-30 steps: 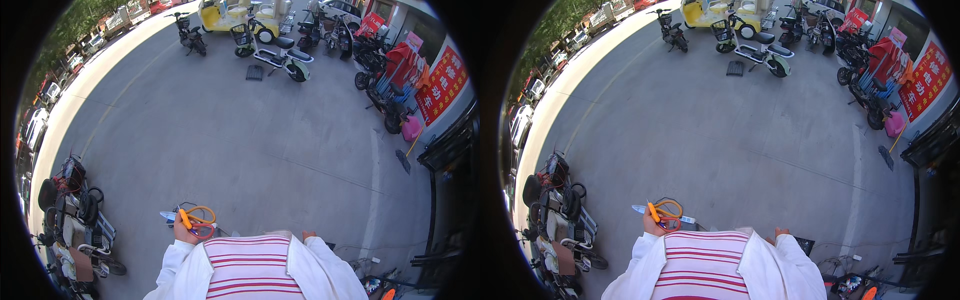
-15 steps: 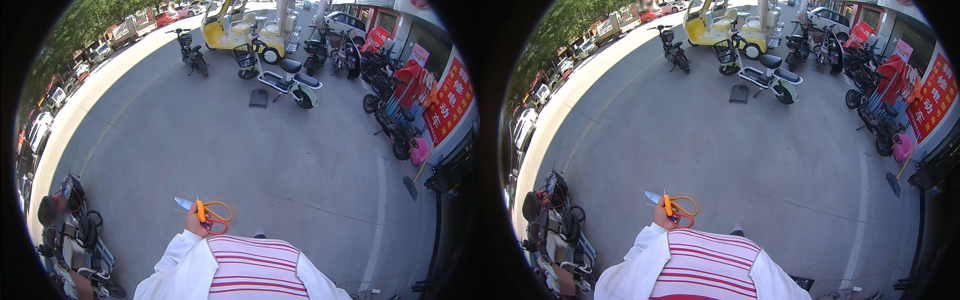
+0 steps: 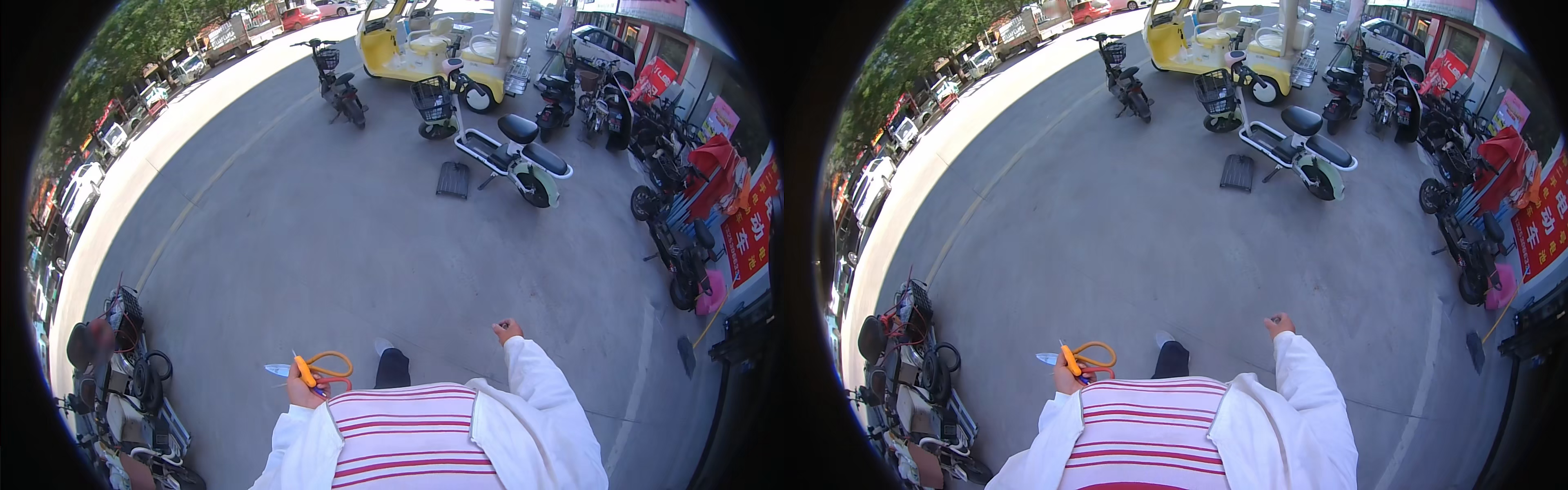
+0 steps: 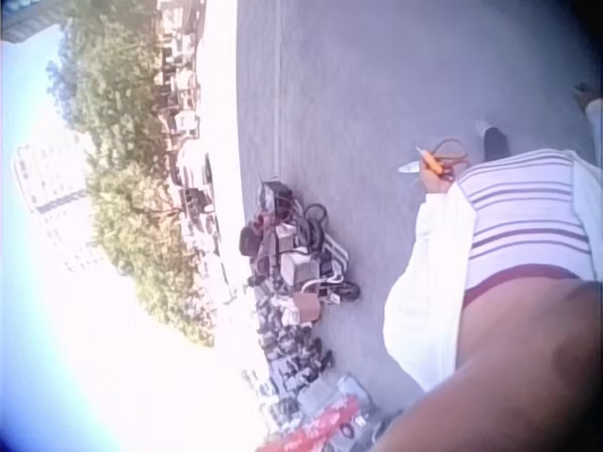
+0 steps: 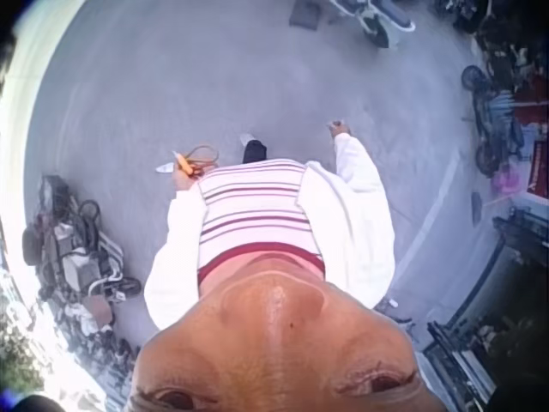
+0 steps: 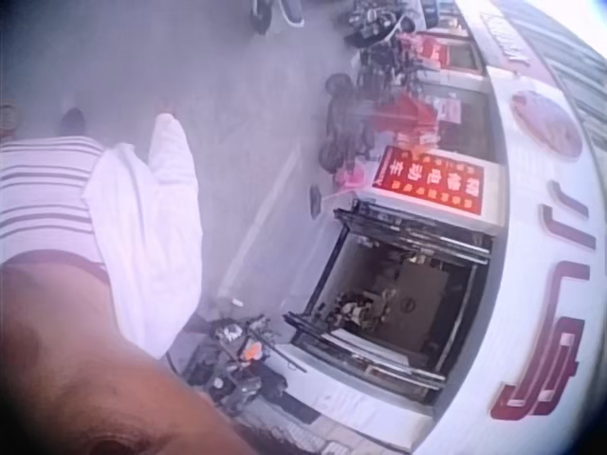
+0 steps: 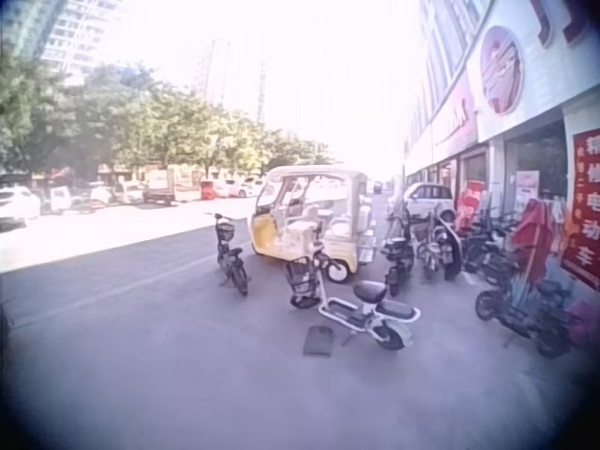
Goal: The person works on an electric scooter's handlebar area, manipulating wires and components with their hands. They retrieve a screwdriver and scissors from a nearby basket, then use the screwdriver to adjust parts on the scooter's handlebar. The person continues to handle wires and tools throughout the clip.
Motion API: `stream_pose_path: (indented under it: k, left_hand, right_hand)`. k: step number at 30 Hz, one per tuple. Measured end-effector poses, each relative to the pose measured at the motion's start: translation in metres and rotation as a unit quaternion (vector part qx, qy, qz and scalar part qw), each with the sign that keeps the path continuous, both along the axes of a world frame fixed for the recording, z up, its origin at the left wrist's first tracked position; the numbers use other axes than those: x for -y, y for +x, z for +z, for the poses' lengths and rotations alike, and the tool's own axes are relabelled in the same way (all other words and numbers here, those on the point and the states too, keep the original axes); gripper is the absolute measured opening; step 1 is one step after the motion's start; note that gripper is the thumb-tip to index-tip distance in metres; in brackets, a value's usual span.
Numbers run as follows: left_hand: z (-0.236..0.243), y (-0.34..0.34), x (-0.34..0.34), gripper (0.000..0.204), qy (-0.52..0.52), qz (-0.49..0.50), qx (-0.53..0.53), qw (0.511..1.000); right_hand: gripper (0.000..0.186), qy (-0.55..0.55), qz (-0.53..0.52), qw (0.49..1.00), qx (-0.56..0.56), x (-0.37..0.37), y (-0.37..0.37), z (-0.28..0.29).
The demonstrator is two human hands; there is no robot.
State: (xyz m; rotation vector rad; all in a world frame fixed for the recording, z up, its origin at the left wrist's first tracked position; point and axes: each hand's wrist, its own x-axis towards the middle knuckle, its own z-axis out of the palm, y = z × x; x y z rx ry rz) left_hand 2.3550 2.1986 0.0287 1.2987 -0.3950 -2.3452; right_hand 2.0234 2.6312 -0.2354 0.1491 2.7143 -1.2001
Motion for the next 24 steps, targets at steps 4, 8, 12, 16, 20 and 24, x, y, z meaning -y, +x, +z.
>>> stream_pose_path:
  k: [4, 8, 12, 16, 20, 24]
  left_hand:
    - [-0.014, -0.082, 0.079, 0.031, -0.011, 0.036, 0.006, 0.999]
    - [-0.008, -0.216, 0.148, 0.03, 0.044, -0.033, -0.053, 0.997]
    - [0.017, -0.298, 0.228, 0.031, 0.013, -0.006, -0.024, 1.0]
    - [0.003, -0.383, 0.309, 0.03, 0.002, -0.039, -0.035, 0.999]
    - [-0.008, -0.47, 0.393, 0.031, 0.012, -0.033, -0.033, 0.999]
    - [0.005, -0.533, 0.48, 0.027, -0.005, 0.046, 0.023, 0.999]
  right_hand:
    - [0.043, 0.077, 0.101, 0.989, 0.07, 0.109, -0.009, -0.02]
    - [0.055, 0.109, 0.124, 0.96, 0.226, 0.062, -0.062, -0.068]
    - [0.057, 0.138, 0.123, 0.934, 0.307, 0.125, -0.09, -0.053]
    - [0.055, 0.128, 0.02, 0.943, 0.307, 0.172, -0.143, -0.058]
    - [0.053, 0.186, 0.018, 0.927, 0.325, 0.253, -0.242, -0.079]
    - [0.058, 0.193, 0.072, 0.904, 0.373, 0.398, -0.38, -0.082]
